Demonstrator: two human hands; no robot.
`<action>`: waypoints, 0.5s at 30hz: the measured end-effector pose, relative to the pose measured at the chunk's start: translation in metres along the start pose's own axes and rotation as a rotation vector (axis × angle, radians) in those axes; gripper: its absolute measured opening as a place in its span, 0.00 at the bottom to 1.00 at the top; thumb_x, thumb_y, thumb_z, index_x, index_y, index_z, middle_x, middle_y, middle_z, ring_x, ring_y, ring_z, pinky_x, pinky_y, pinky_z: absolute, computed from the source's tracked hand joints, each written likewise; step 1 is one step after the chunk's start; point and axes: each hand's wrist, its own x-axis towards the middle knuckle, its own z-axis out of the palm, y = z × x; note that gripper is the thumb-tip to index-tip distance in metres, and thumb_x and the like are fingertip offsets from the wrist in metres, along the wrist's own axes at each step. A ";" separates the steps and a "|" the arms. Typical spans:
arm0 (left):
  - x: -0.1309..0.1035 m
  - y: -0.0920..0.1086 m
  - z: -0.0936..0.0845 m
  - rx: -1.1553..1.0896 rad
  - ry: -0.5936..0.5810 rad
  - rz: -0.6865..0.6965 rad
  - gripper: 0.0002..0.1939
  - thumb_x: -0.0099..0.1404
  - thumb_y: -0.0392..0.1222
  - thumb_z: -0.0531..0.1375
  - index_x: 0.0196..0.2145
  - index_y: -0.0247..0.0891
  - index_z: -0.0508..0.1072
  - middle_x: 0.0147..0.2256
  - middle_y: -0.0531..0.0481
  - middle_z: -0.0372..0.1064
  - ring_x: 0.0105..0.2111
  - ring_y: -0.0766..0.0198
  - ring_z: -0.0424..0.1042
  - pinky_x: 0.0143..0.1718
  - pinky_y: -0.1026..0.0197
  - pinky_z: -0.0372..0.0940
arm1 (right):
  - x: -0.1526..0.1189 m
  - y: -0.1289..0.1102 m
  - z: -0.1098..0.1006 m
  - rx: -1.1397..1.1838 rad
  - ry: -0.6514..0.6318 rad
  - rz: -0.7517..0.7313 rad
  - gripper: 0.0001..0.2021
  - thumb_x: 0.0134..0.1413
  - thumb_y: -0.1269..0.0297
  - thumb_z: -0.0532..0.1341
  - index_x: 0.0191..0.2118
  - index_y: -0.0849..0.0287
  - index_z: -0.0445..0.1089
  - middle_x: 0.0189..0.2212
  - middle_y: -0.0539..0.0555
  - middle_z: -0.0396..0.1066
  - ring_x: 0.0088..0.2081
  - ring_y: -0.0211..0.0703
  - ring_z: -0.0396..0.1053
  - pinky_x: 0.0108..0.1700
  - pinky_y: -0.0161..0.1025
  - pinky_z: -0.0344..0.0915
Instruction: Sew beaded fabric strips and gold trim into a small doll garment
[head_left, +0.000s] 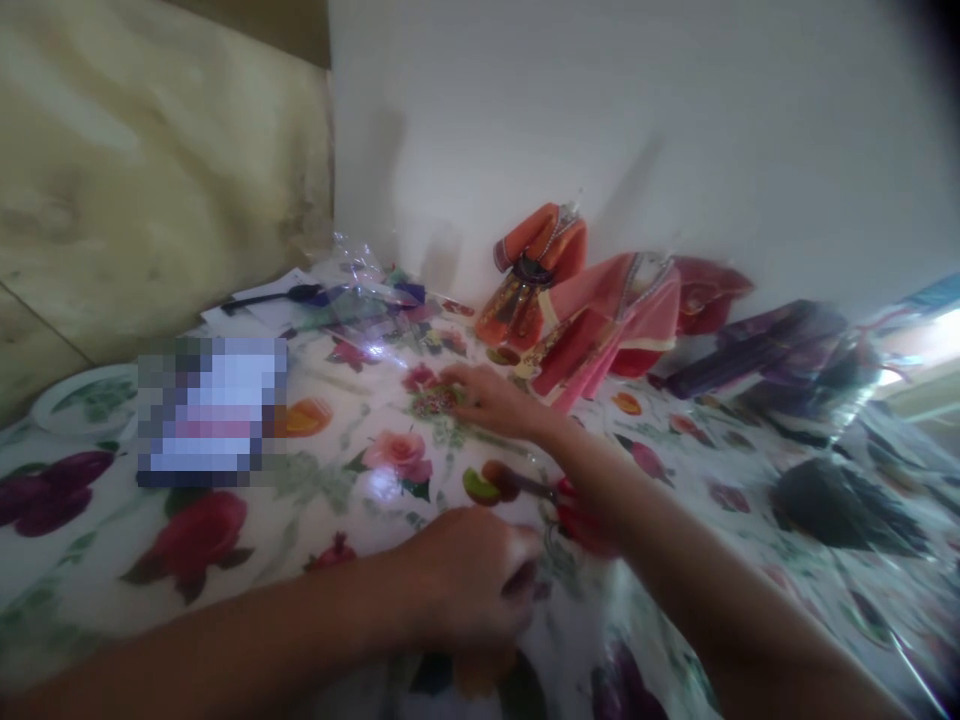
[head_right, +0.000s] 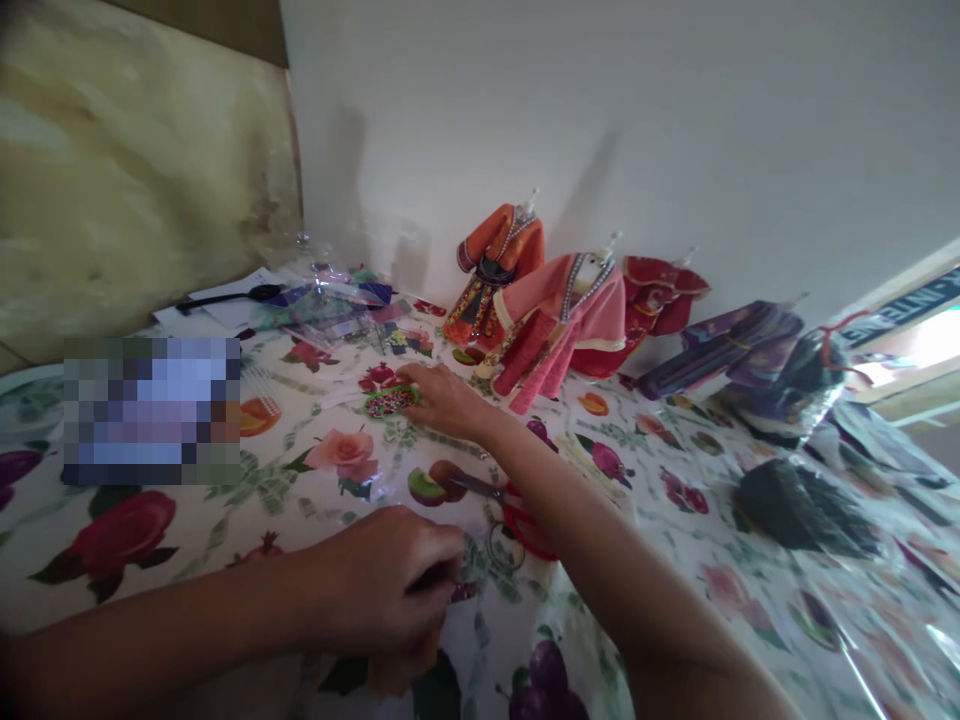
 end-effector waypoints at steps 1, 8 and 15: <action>0.000 0.000 0.000 0.002 0.004 -0.001 0.07 0.59 0.43 0.53 0.26 0.40 0.60 0.24 0.54 0.63 0.24 0.66 0.61 0.25 0.63 0.52 | 0.003 0.001 0.001 -0.005 0.000 0.004 0.21 0.56 0.66 0.61 0.55 0.60 0.63 0.49 0.60 0.70 0.46 0.49 0.68 0.48 0.45 0.62; 0.000 -0.003 0.002 0.019 -0.013 0.004 0.04 0.60 0.40 0.53 0.27 0.40 0.62 0.25 0.54 0.66 0.26 0.65 0.65 0.27 0.63 0.54 | 0.015 0.001 -0.006 -0.043 0.029 -0.008 0.22 0.57 0.66 0.60 0.58 0.61 0.61 0.54 0.61 0.68 0.52 0.51 0.65 0.54 0.48 0.61; 0.000 -0.001 0.000 0.008 -0.032 -0.013 0.02 0.59 0.38 0.54 0.28 0.40 0.63 0.26 0.54 0.68 0.27 0.66 0.67 0.27 0.64 0.55 | -0.032 -0.013 -0.052 -0.106 0.246 -0.065 0.15 0.60 0.70 0.57 0.52 0.60 0.65 0.47 0.59 0.72 0.49 0.49 0.69 0.53 0.48 0.65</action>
